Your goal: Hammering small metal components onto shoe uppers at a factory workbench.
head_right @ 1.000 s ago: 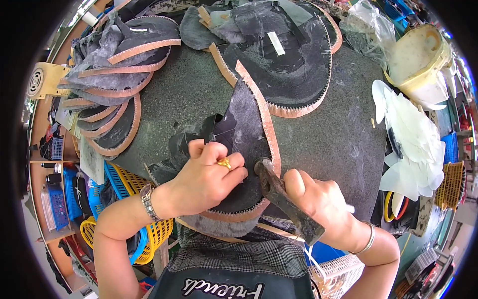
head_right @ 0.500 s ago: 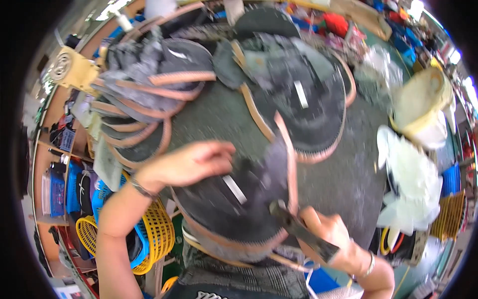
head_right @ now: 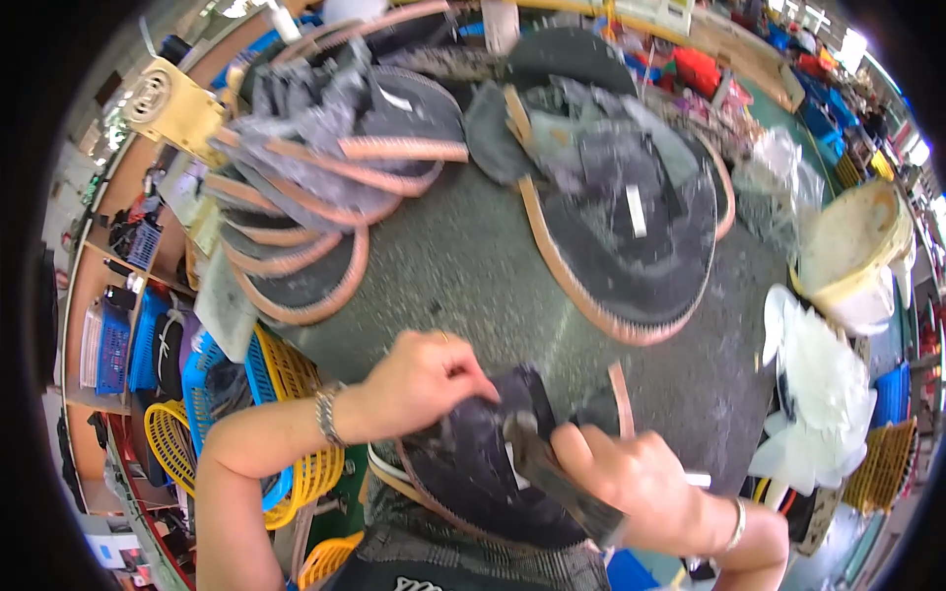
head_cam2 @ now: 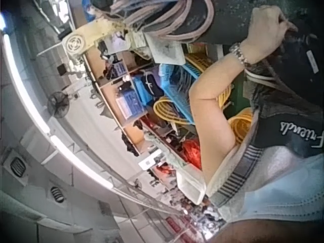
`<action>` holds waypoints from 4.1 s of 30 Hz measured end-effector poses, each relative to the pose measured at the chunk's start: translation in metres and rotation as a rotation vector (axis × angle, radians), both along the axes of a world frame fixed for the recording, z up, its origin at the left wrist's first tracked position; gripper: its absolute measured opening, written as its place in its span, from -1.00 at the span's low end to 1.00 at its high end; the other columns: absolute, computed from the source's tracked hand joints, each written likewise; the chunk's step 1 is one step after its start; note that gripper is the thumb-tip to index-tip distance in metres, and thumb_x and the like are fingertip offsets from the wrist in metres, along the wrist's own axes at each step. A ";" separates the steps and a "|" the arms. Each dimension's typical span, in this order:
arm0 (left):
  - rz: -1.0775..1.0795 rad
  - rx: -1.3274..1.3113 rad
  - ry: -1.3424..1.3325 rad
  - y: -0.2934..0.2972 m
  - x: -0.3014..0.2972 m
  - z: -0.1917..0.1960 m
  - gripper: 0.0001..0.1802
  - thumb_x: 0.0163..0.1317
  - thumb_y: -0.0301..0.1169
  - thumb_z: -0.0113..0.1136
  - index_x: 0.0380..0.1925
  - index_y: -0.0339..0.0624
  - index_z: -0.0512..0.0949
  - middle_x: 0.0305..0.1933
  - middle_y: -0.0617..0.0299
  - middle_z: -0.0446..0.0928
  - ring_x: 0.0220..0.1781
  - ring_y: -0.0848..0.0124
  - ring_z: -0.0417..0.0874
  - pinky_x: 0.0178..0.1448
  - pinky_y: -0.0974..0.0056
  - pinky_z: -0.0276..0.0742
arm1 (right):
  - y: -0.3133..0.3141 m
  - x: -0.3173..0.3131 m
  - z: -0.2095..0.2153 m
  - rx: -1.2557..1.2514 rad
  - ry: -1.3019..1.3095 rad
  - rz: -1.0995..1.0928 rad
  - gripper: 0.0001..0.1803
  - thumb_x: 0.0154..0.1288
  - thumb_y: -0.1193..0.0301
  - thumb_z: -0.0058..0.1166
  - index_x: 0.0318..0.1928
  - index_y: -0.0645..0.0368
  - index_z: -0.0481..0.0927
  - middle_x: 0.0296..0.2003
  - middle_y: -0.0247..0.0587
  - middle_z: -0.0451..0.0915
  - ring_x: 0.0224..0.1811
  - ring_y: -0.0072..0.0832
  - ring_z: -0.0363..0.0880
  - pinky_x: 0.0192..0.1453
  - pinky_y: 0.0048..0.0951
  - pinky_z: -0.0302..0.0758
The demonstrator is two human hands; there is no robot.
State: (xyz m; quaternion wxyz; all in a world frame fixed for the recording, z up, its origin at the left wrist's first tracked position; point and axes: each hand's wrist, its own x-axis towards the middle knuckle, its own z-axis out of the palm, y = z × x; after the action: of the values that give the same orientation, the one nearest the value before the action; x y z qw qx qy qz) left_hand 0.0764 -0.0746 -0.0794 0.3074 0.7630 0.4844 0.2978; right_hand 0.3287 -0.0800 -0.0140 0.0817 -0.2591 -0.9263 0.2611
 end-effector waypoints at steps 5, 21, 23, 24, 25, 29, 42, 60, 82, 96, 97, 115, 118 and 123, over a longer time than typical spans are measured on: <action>0.000 -0.376 0.344 0.008 -0.018 0.022 -0.72 -0.09 -0.34 0.47 -0.60 -0.27 0.54 -0.60 0.16 0.53 -0.62 0.49 0.48 -0.51 0.39 0.37 | 0.007 -0.002 -0.020 -0.099 -0.056 -0.053 -0.74 0.11 0.42 0.03 -0.29 0.21 0.24 -0.59 -0.14 0.34 -0.65 -0.18 0.48 -0.67 -0.27 0.35; -0.450 -0.110 0.212 0.068 0.001 0.013 -0.83 -0.14 -0.33 0.40 -0.46 0.03 0.64 -0.36 0.51 0.52 0.00 0.33 0.31 0.13 0.08 0.05 | 0.033 -0.004 -0.012 -0.222 -0.174 -0.024 -0.74 0.11 0.40 0.07 -0.28 0.22 0.29 -0.58 -0.23 0.35 -0.72 -0.30 0.46 -0.73 -0.34 0.40; -0.518 0.118 0.257 0.070 -0.003 0.015 -0.82 -0.24 -0.24 0.39 -0.54 0.12 0.64 -0.33 0.52 0.47 0.00 0.28 0.30 0.06 -0.05 0.05 | 0.037 -0.006 -0.008 -0.283 -0.166 -0.010 -0.73 0.12 0.40 0.06 -0.26 0.23 0.29 -0.58 -0.21 0.35 -0.71 -0.29 0.46 -0.72 -0.31 0.41; -0.520 0.116 0.256 0.069 -0.005 0.016 -0.82 -0.24 -0.24 0.39 -0.54 0.12 0.64 -0.33 0.52 0.47 0.00 0.28 0.30 0.06 -0.05 0.05 | 0.037 -0.006 -0.006 -0.286 -0.165 -0.011 -0.73 0.12 0.40 0.06 -0.26 0.23 0.29 -0.58 -0.21 0.35 -0.71 -0.29 0.46 -0.72 -0.31 0.41; -0.523 0.191 0.259 0.070 -0.004 0.014 -0.81 -0.24 -0.22 0.38 -0.54 0.11 0.63 -0.31 0.52 0.46 0.00 0.27 0.29 0.04 -0.06 0.06 | 0.039 -0.005 -0.006 -0.319 -0.172 -0.015 -0.73 0.12 0.40 0.06 -0.25 0.24 0.30 -0.58 -0.21 0.35 -0.71 -0.28 0.47 -0.71 -0.31 0.41; -0.534 0.285 0.262 0.070 -0.006 0.009 -0.81 -0.24 -0.20 0.35 -0.53 0.10 0.63 -0.31 0.54 0.44 -0.03 0.27 0.27 -0.02 -0.08 0.08 | 0.054 -0.002 -0.004 -0.444 -0.148 -0.013 -0.75 0.14 0.41 0.06 -0.25 0.25 0.32 -0.58 -0.22 0.36 -0.70 -0.27 0.48 -0.71 -0.32 0.41; -0.313 -0.244 0.159 0.065 0.007 0.019 -0.83 -0.18 -0.38 0.41 -0.50 0.05 0.64 -0.38 0.54 0.53 -0.06 0.33 0.29 0.08 0.14 0.06 | 0.039 -0.015 0.004 -0.041 -0.375 -0.082 -0.81 0.05 0.39 0.07 -0.44 0.15 0.32 -0.67 -0.33 0.30 -0.81 -0.45 0.38 -0.81 -0.42 0.34; -0.357 0.332 0.329 0.045 -0.016 0.003 -0.85 -0.22 -0.27 0.37 -0.56 0.15 0.61 -0.36 0.58 0.43 -0.15 0.28 0.25 -0.11 0.02 0.04 | 0.067 -0.021 -0.001 -0.305 -0.094 -0.113 -0.82 0.14 0.40 0.04 -0.33 0.14 0.31 -0.60 -0.21 0.39 -0.74 -0.27 0.47 -0.72 -0.32 0.40; 0.005 0.163 0.182 0.009 -0.004 -0.005 -0.68 -0.29 -0.51 0.40 -0.45 0.15 0.67 -0.45 0.60 0.45 -0.19 0.25 0.26 -0.07 0.16 0.06 | 0.063 -0.024 0.001 -0.390 -0.193 -0.079 -0.70 -0.08 0.56 0.18 -0.30 0.24 0.37 -0.63 -0.16 0.41 -0.67 -0.11 0.48 -0.61 -0.25 0.41; 0.141 0.118 0.139 -0.004 0.001 -0.008 -0.66 -0.30 -0.34 0.51 -0.38 0.13 0.70 -0.45 0.61 0.48 -0.18 0.29 0.26 -0.07 0.18 0.04 | 0.053 -0.024 -0.010 -0.164 -0.186 -0.104 -0.76 0.07 0.41 0.09 -0.31 0.20 0.33 -0.61 -0.19 0.37 -0.74 -0.27 0.46 -0.71 -0.33 0.40; 0.152 0.113 0.113 -0.005 0.001 -0.009 -0.68 -0.30 -0.39 0.51 -0.41 0.13 0.69 -0.43 0.60 0.49 -0.17 0.30 0.26 -0.08 0.19 0.04 | 0.053 -0.025 -0.010 -0.166 -0.186 -0.100 -0.76 0.07 0.41 0.09 -0.31 0.20 0.33 -0.61 -0.19 0.37 -0.74 -0.27 0.46 -0.71 -0.33 0.40; 0.067 0.289 0.364 -0.015 0.006 0.003 -0.70 -0.22 -0.42 0.36 -0.36 0.09 0.65 -0.37 0.59 0.46 -0.18 0.30 0.29 -0.09 0.06 0.00 | 0.058 -0.042 -0.007 0.087 -0.130 -0.017 -0.77 0.05 0.39 0.11 -0.44 0.15 0.30 -0.63 -0.24 0.33 -0.78 -0.40 0.41 -0.80 -0.37 0.28; 0.120 0.263 0.328 -0.014 0.002 0.000 -0.72 -0.20 -0.29 0.42 -0.37 0.10 0.66 -0.37 0.60 0.47 -0.15 0.29 0.29 -0.07 0.08 0.01 | 0.049 -0.043 -0.003 0.159 -0.396 -0.109 -0.76 0.06 0.40 0.11 -0.43 0.14 0.28 -0.64 -0.24 0.34 -0.78 -0.36 0.41 -0.78 -0.35 0.32; 0.208 0.178 0.245 -0.018 0.002 -0.005 -0.75 -0.26 -0.30 0.46 -0.46 0.12 0.68 -0.38 0.59 0.52 -0.15 0.31 0.31 -0.05 0.12 0.02 | 0.063 -0.032 -0.007 -0.071 -0.216 -0.062 -0.79 0.03 0.44 0.14 -0.35 0.17 0.38 -0.54 -0.21 0.38 -0.74 -0.27 0.41 -0.68 -0.29 0.37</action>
State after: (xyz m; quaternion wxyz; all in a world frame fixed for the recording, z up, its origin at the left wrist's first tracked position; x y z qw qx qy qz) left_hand 0.0783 -0.0921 -0.0843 0.1450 0.7634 0.5664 0.2745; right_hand 0.2970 -0.0173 -0.0214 -0.0200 -0.3170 -0.9114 0.2617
